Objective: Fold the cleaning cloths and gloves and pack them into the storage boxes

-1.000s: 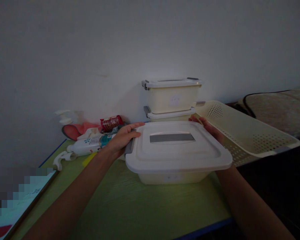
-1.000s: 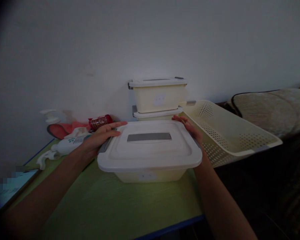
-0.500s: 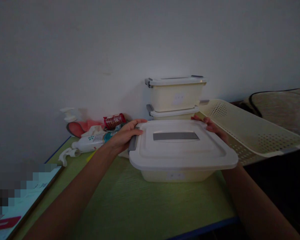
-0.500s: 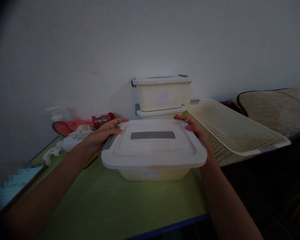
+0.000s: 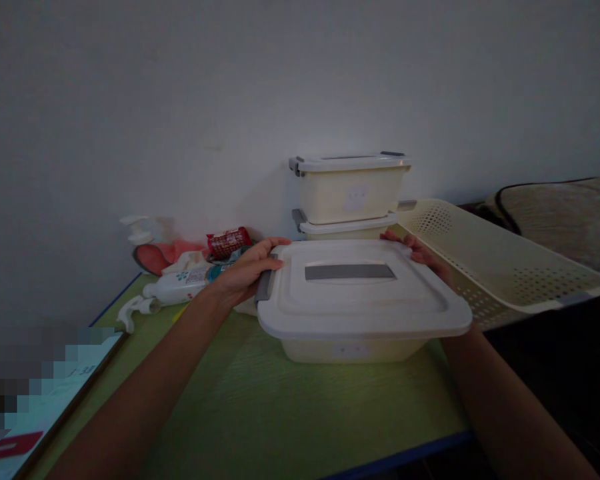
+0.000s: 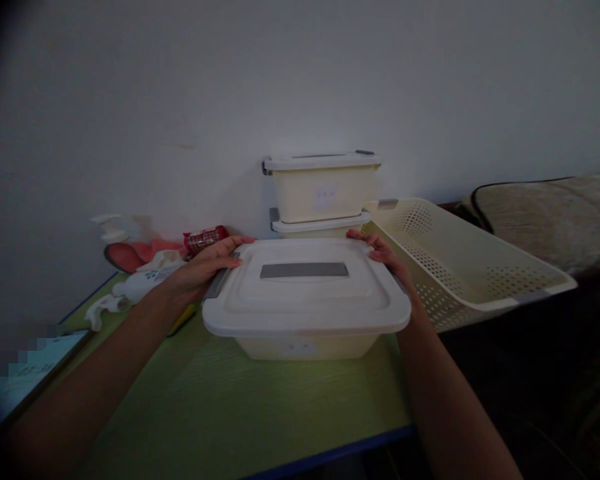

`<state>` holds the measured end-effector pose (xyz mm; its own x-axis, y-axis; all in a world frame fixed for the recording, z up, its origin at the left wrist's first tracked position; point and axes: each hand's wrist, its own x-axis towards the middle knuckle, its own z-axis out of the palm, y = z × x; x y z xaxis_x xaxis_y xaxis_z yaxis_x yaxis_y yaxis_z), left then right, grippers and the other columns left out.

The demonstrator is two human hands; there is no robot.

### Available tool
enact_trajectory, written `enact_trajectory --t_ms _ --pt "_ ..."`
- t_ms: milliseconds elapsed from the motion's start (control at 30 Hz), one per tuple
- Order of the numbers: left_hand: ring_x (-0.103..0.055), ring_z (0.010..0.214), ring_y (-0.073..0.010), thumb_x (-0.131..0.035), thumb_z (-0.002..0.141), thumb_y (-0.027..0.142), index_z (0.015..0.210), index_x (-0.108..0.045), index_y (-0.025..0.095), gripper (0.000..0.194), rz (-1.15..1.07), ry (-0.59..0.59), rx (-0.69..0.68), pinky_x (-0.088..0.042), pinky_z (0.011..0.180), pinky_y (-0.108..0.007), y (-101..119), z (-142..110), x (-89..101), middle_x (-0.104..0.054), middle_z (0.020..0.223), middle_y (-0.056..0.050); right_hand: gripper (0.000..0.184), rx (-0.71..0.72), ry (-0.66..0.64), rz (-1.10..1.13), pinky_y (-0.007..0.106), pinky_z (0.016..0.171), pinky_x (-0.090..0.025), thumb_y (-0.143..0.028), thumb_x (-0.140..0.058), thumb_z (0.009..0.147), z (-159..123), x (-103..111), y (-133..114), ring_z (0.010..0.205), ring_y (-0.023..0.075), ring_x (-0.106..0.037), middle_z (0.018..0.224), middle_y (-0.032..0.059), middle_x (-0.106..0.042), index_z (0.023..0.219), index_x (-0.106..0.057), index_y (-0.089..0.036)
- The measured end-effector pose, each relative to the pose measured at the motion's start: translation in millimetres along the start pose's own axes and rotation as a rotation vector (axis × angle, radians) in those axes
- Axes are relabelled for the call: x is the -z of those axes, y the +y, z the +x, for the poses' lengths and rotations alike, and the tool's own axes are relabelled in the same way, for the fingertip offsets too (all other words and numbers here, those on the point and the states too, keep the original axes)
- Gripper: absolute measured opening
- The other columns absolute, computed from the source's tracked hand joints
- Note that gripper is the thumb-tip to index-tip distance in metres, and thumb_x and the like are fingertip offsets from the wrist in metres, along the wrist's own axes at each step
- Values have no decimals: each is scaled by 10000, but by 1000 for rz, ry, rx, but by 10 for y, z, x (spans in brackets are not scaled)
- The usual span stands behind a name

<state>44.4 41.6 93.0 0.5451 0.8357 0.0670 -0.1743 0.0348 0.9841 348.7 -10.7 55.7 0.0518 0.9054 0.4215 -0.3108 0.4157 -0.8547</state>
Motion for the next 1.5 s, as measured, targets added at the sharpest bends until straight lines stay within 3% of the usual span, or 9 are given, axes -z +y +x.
enact_trajectory --t_ms 367,567,1167,1333,1500 --pt "-586 643 -116 -658 568 108 1043 -502 156 502 -22 -21 12 -471 571 -220 9 -22 10 -621 863 -17 124 -14 10 39 318 857 -472 -289 -590 648 -13 -42 -16 979 172 -562 1059 -60 -625 768 -558 -285" --pt "-605 662 -116 -654 576 92 1051 -518 145 497 -40 -31 22 -476 562 -204 16 -25 4 -648 930 -42 137 -7 11 3 370 928 -438 -305 -608 638 -4 -50 -13 1045 206 -541 1044 -57 -628 765 -554 -310" --pt "-601 786 -130 -650 585 84 1047 -535 142 480 -86 -75 -53 -486 655 -213 -48 14 88 -612 1025 -50 127 27 30 17 368 1031 -368 -294 -581 682 -8 -6 37 1145 194 -483 1106 -83 -610 804 -581 -326" --pt "-612 879 -130 -651 623 88 1055 -552 172 450 -239 -116 -49 -485 753 -209 -181 -1 209 -611 1061 -37 111 33 60 -45 392 1040 -351 -301 -617 643 -6 -27 6 1148 210 -477 1056 -80 -632 743 -577 -327" --pt "-617 967 -160 -717 587 163 1121 -522 211 571 -310 -106 -15 -492 782 -216 -385 5 314 -626 1074 -29 131 16 50 20 392 1048 -337 -315 -614 663 -20 -27 28 1172 209 -466 1095 -90 -614 784 -566 -332"
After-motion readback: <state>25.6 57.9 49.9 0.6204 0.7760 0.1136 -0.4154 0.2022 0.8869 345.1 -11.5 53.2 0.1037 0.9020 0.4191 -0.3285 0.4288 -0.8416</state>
